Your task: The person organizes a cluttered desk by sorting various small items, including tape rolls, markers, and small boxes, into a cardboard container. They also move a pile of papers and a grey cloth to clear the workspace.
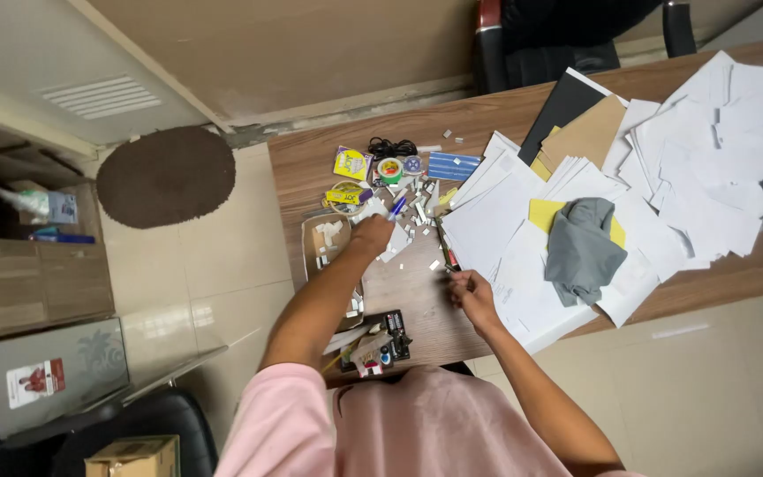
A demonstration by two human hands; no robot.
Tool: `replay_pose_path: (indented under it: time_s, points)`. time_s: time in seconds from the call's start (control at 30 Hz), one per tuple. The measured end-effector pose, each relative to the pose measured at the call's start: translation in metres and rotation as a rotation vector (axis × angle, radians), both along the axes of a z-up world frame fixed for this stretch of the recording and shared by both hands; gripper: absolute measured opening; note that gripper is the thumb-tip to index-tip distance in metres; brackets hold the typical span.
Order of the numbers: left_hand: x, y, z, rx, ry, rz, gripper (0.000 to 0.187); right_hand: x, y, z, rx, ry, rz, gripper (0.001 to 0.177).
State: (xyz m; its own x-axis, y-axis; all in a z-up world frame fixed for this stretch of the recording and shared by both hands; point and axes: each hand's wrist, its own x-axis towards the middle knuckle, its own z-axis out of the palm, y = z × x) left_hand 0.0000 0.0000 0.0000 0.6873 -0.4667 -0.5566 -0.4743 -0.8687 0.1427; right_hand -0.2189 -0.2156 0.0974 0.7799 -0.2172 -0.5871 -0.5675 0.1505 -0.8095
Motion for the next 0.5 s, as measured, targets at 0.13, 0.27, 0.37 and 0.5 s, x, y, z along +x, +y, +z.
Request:
replay_pose_path:
  time_s: [0.13, 0.27, 0.37, 0.5]
  points:
    - [-0.024, 0.011, 0.13, -0.439, -0.015, -0.017, 0.035, 0.04, 0.01, 0.017, 0.005, -0.047, 0.078, 0.022]
    - [-0.065, 0.027, 0.235, -0.75, -0.033, -0.015, 0.023, 0.081, 0.031, 0.073, 0.094, -0.205, 0.144, 0.027]
    - [-0.099, 0.046, 0.264, -0.853, -0.069, -0.026, 0.018, 0.085, 0.047, 0.083, 0.128, -0.382, 0.316, 0.025]
    - [-0.139, 0.066, 0.276, -0.785, -0.186, -0.006, 0.023, 0.065, 0.073, 0.141, -0.194, -0.53, 0.519, 0.025]
